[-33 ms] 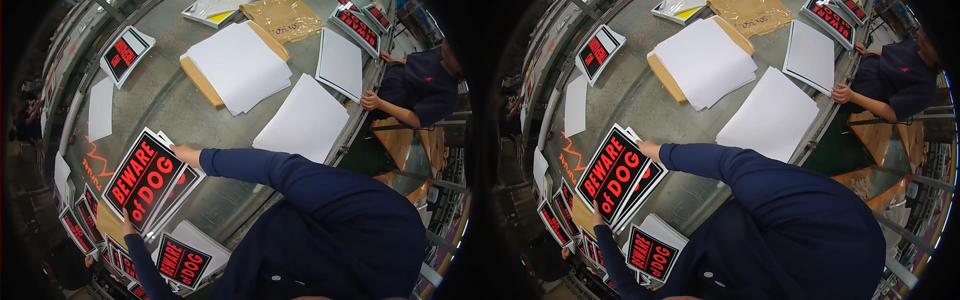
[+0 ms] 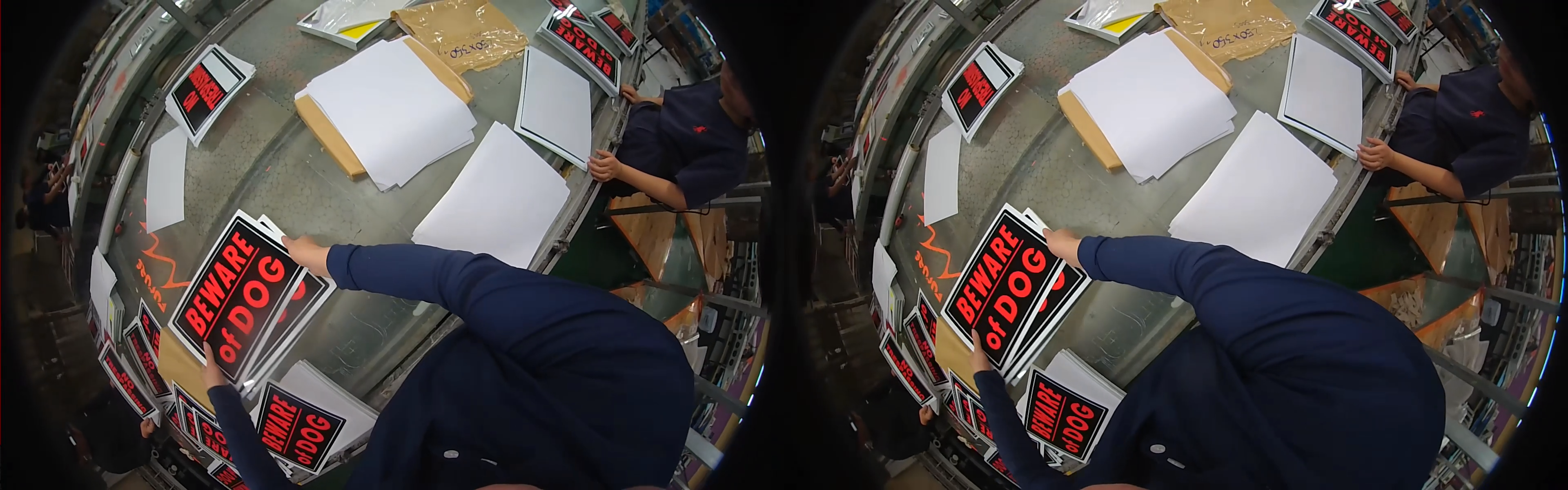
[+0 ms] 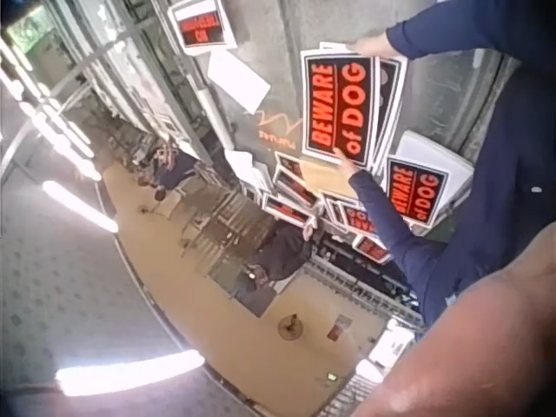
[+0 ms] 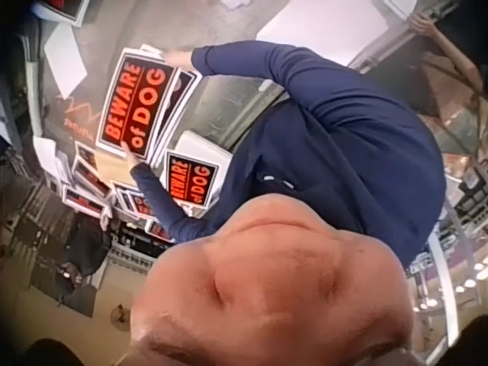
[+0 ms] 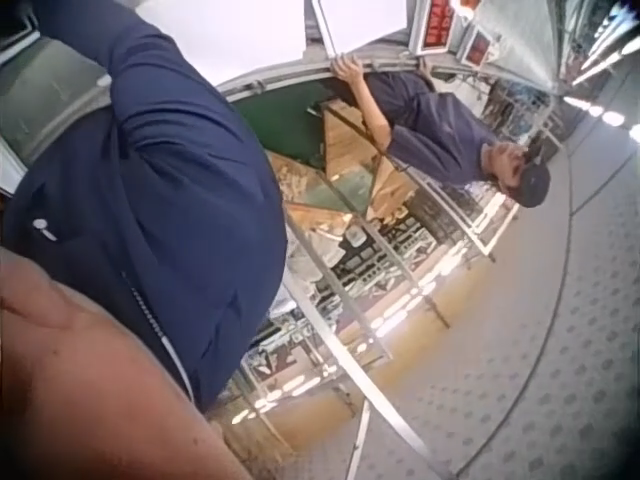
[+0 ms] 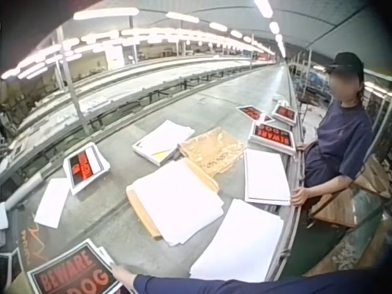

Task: The recorder is assembling 'Beware of Dog' signs by placing a paper backing or protective layer on the back of each sign and stacking them.

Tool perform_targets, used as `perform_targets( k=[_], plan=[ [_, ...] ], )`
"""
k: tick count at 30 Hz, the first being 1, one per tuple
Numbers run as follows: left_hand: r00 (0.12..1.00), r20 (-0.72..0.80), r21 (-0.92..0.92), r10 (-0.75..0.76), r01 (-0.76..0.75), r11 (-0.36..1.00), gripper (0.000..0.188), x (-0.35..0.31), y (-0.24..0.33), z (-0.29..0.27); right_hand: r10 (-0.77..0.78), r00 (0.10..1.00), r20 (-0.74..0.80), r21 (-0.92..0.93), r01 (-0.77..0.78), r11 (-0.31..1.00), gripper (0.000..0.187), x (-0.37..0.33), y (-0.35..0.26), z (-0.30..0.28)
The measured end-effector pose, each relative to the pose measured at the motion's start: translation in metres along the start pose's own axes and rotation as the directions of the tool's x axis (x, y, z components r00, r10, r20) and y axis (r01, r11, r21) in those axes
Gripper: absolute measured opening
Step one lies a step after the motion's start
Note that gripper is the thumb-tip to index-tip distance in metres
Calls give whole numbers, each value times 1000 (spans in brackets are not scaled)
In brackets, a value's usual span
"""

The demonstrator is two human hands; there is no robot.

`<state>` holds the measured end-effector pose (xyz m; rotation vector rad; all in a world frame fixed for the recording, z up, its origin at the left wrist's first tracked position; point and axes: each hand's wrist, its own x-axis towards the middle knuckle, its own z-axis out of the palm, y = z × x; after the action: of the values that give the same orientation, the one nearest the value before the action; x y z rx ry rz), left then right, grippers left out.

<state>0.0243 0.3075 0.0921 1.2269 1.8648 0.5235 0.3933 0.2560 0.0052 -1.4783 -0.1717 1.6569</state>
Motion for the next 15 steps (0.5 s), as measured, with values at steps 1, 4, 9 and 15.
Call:
perform_targets(
  k=[1,4,9,15],
  plan=[
    [999,-9,-131,-36,35,991,70,-27,1,8,5,992,-125,-98,-17,995,52,-19,-2,-2],
    [970,-207,-88,124,-145,985,58,-83,-9,30,-308,930,-201,-275,248,929,44,-28,15,-33],
    [993,-50,-424,105,-116,898,42,-183,22,117,-345,922,-176,-203,309,929,33,-95,-10,-153],
    [984,75,-487,161,-105,867,39,-264,70,258,-366,924,-110,-486,271,831,29,-140,-88,-318]
  ],
)
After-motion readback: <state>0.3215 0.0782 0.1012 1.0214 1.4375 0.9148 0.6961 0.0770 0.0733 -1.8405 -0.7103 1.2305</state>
